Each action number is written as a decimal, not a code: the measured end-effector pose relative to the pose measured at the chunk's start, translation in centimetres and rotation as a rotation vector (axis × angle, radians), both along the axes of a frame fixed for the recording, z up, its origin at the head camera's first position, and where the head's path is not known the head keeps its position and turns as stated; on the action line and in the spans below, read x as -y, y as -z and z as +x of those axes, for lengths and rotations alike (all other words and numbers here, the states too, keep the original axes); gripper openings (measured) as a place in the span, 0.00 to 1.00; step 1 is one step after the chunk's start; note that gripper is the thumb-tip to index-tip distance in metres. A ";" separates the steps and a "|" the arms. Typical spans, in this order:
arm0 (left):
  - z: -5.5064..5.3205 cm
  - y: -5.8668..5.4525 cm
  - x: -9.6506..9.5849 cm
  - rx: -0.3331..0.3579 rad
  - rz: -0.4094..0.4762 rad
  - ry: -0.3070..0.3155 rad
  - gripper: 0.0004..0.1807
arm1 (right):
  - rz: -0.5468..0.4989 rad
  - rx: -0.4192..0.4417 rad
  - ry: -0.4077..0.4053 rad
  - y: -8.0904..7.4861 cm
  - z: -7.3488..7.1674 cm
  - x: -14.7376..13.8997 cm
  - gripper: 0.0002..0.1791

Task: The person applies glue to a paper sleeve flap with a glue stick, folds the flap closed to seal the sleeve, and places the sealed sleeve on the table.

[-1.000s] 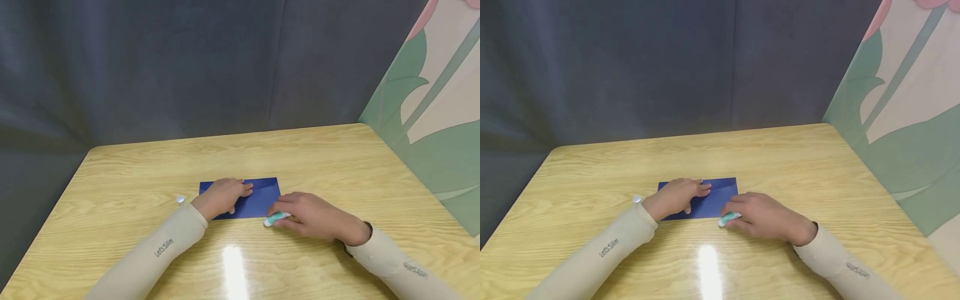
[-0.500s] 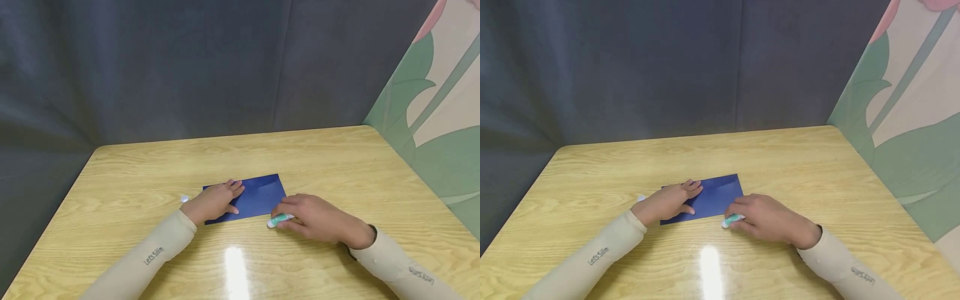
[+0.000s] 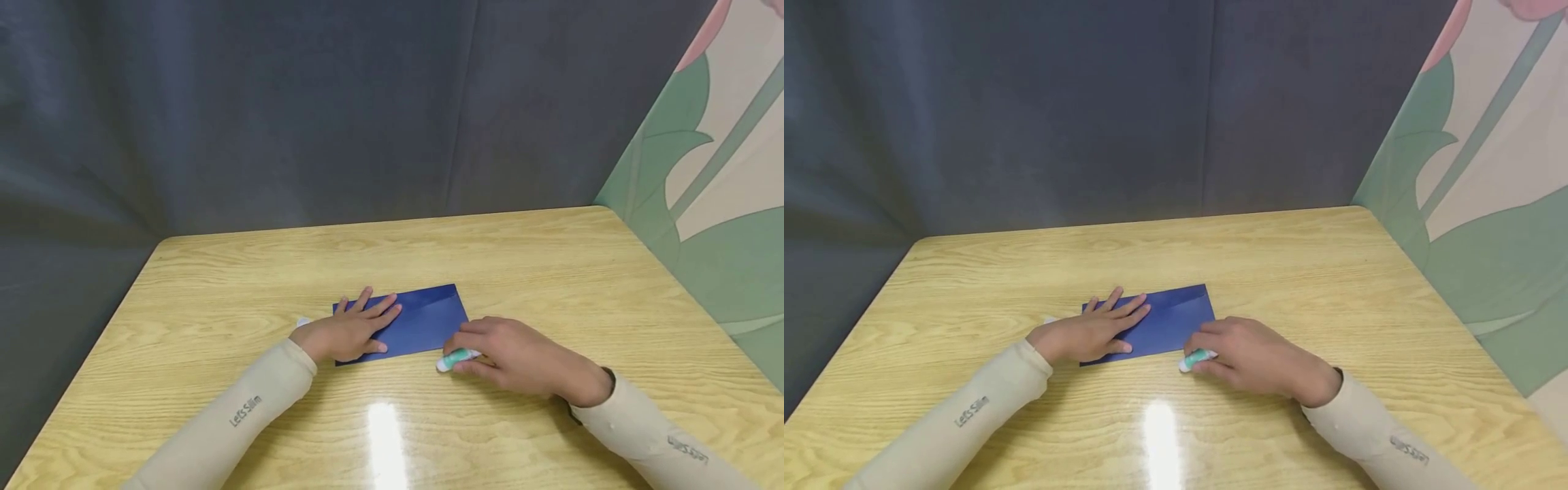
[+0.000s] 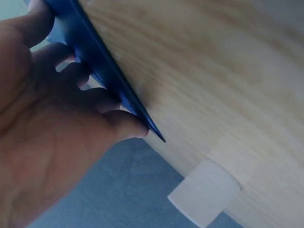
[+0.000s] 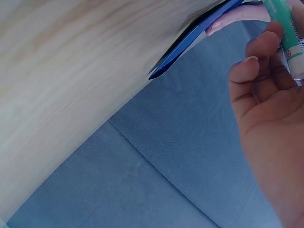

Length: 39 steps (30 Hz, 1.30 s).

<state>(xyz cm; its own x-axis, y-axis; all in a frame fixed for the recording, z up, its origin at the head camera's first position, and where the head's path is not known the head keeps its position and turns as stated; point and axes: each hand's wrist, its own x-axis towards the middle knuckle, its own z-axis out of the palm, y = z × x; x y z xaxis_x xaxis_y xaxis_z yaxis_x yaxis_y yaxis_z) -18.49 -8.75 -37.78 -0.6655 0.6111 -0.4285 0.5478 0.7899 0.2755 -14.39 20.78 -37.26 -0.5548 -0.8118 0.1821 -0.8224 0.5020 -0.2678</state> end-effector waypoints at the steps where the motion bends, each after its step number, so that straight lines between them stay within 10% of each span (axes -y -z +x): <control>1: 0.0 0.0 0.0 0.001 -0.010 0.004 0.37 | 0.001 0.000 -0.001 0.0 0.0 0.0 0.07; 27: -0.9 0.3 1.2 -0.029 -0.060 -0.019 0.44 | -0.001 -0.007 0.000 -0.3 0.1 -0.1 0.07; 39: 0.7 0.2 0.0 -0.029 -0.028 -0.079 0.43 | 0.010 0.000 0.005 -0.2 0.0 0.0 0.07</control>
<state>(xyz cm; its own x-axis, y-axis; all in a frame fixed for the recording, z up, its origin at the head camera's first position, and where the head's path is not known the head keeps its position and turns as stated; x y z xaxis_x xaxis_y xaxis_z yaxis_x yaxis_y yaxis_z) -17.80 -8.79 -37.98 -0.7234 0.5444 -0.4246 0.4913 0.8380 0.2374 -14.35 20.78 -37.08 -0.5590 -0.8107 0.1741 -0.8198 0.5090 -0.2623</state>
